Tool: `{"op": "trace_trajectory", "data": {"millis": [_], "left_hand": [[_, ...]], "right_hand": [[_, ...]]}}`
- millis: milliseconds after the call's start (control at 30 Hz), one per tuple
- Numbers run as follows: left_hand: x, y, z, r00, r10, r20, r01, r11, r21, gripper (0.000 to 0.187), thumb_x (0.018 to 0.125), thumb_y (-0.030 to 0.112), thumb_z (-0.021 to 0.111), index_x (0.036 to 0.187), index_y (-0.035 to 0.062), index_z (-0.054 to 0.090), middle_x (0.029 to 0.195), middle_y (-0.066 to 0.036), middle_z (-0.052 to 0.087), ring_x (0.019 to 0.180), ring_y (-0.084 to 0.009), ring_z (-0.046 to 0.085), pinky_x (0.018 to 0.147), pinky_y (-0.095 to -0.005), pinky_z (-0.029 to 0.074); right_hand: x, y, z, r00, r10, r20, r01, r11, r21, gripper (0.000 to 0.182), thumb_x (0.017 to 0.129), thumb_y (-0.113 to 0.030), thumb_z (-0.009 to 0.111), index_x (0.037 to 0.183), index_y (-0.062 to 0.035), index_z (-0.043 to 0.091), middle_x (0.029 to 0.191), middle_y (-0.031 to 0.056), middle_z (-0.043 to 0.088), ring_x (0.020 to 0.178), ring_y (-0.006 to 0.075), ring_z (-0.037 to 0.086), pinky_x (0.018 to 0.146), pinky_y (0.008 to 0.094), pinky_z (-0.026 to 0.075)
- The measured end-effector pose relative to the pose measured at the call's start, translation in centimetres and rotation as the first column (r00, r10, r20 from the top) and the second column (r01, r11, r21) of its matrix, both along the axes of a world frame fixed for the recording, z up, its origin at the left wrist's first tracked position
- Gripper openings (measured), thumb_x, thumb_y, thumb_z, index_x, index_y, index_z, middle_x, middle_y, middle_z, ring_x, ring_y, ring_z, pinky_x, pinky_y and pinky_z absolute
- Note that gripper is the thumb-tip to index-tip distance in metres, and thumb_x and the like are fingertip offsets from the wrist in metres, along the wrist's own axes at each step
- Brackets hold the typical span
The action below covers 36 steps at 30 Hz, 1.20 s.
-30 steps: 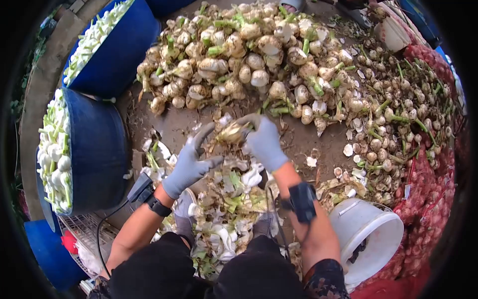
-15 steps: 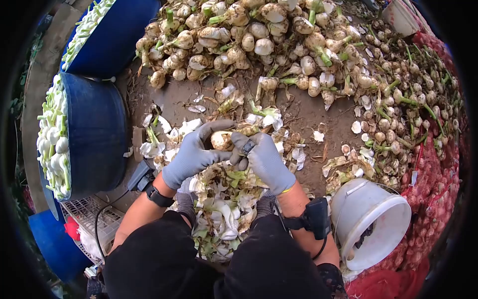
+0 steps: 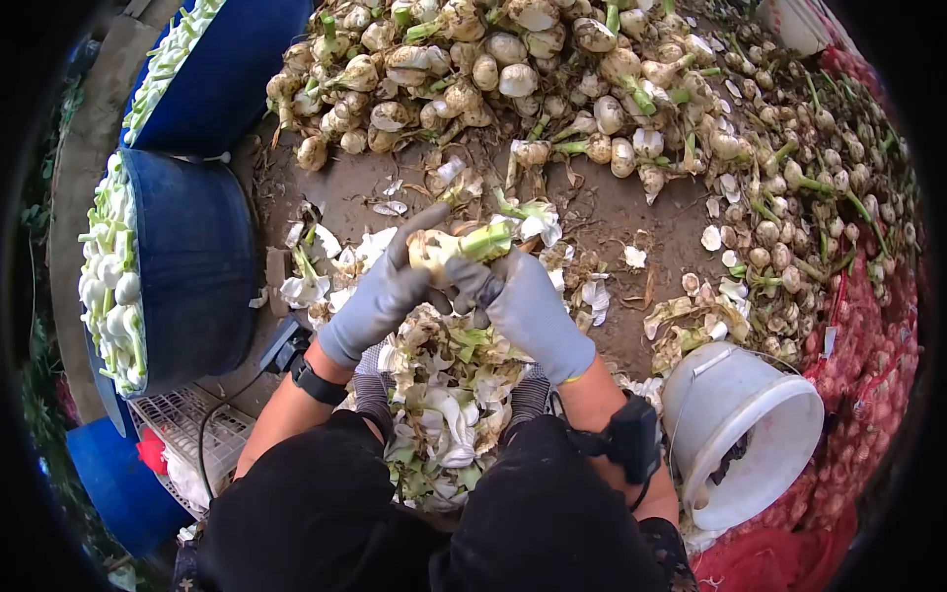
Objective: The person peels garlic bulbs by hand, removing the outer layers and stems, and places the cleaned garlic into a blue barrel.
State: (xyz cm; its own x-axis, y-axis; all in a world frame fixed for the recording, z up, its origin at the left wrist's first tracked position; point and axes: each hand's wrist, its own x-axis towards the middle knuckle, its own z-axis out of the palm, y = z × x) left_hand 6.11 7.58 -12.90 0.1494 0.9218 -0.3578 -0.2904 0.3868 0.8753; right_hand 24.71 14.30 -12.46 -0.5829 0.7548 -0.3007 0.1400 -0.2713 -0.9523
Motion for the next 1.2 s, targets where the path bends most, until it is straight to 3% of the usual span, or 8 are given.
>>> {"op": "trace_trajectory", "data": {"millis": [200,267,500,567,767,867,1067,1200], "left_hand": [[0.2,0.1,-0.6,0.981,0.073,-0.177,-0.044,0.986,0.161,0.08,0.075,0.013,0.082,0.142,0.0025,0.039,0.13,-0.005,0.052,0.11,-0.0141,0.056,0.096,-0.0302,0.047],[0.4,-0.1,-0.1,0.985,0.129,0.111,-0.127,0.992,-0.023,0.081,0.075,0.015,0.082,0.142,0.0032,0.039,0.126,-0.006,0.055,0.11,-0.0144,0.057,0.095,-0.0296,0.048],[0.2,-0.2,0.7,0.944,0.174,0.28,-0.149,0.983,-0.11,0.067,0.091,0.045,0.061,0.146,0.0165,0.034,0.092,-0.008,0.063,0.063,-0.014,0.06,0.053,-0.0224,0.045],[0.1,-0.1,0.6,0.916,0.132,0.378,-0.062,0.979,-0.192,0.077,0.088,0.073,0.042,0.145,0.0213,0.037,0.087,-0.006,0.061,0.056,-0.0126,0.057,0.046,-0.0209,0.038],[0.2,-0.2,1.4,0.996,-0.038,0.079,0.048,0.991,-0.123,0.073,0.086,0.069,0.052,0.132,0.0135,0.05,0.093,-0.002,0.063,0.06,-0.0055,0.057,0.048,-0.0177,0.041],[-0.9,-0.4,0.1,0.975,-0.096,-0.198,0.062,0.983,-0.172,0.06,0.093,0.048,0.06,0.132,0.0031,0.05,0.103,-0.004,0.062,0.071,-0.0082,0.062,0.057,-0.0188,0.049],[-1.4,0.4,-1.6,0.893,0.266,-0.364,-0.092,0.899,0.429,0.067,0.091,0.048,0.063,0.134,-0.0008,0.048,0.112,-0.007,0.062,0.095,-0.0141,0.062,0.083,-0.027,0.053],[-1.6,0.3,-0.4,0.975,0.153,-0.164,-0.164,0.985,-0.054,0.048,0.087,0.027,0.073,0.12,-0.003,0.058,0.115,-0.011,0.063,0.1,-0.0173,0.063,0.091,-0.0284,0.05]], "right_hand": [[-0.8,0.6,0.8,0.998,-0.056,0.006,0.053,0.904,-0.425,0.024,0.096,-0.014,0.052,0.114,-0.0001,0.062,0.074,0.0051,0.063,0.056,0.0092,0.058,0.047,0.02,0.046],[-0.6,0.8,1.2,1.0,-0.014,-0.009,0.008,0.888,-0.46,0.023,0.097,-0.015,0.051,0.109,0.0006,0.063,0.072,0.0055,0.063,0.053,0.01,0.057,0.045,0.0215,0.046],[-0.8,0.4,1.3,0.997,-0.069,0.042,0.079,0.946,-0.316,0.019,0.093,-0.011,0.057,0.105,0.0016,0.063,0.073,0.0064,0.064,0.059,0.0136,0.061,0.05,0.0264,0.049],[-0.2,0.7,0.9,0.746,-0.123,0.654,-0.464,0.608,0.644,0.022,0.09,-0.004,0.059,0.111,0.0009,0.061,0.086,0.0088,0.069,0.067,0.0168,0.065,0.062,0.0307,0.054],[-1.8,0.1,0.6,0.979,-0.077,-0.186,0.097,0.99,0.1,0.025,0.089,-0.005,0.062,0.113,-0.0002,0.063,0.094,0.013,0.071,0.076,0.0166,0.067,0.069,0.0305,0.052],[-1.1,0.9,-3.0,0.979,0.024,0.201,-0.047,0.993,0.11,0.026,0.09,-0.006,0.062,0.115,0.0008,0.062,0.092,0.0095,0.071,0.074,0.0154,0.066,0.066,0.028,0.052],[-1.9,-1.0,0.1,0.997,-0.076,-0.02,0.061,0.909,-0.412,0.016,0.089,-0.009,0.064,0.1,0.0025,0.063,0.085,0.0123,0.068,0.068,0.0126,0.062,0.061,0.0285,0.05],[-1.3,-0.7,-1.8,0.955,0.176,0.237,-0.201,0.976,0.084,0.021,0.085,-0.02,0.068,0.098,-0.0043,0.063,0.083,0.0159,0.066,0.071,0.0223,0.065,0.066,0.0385,0.052]]}}
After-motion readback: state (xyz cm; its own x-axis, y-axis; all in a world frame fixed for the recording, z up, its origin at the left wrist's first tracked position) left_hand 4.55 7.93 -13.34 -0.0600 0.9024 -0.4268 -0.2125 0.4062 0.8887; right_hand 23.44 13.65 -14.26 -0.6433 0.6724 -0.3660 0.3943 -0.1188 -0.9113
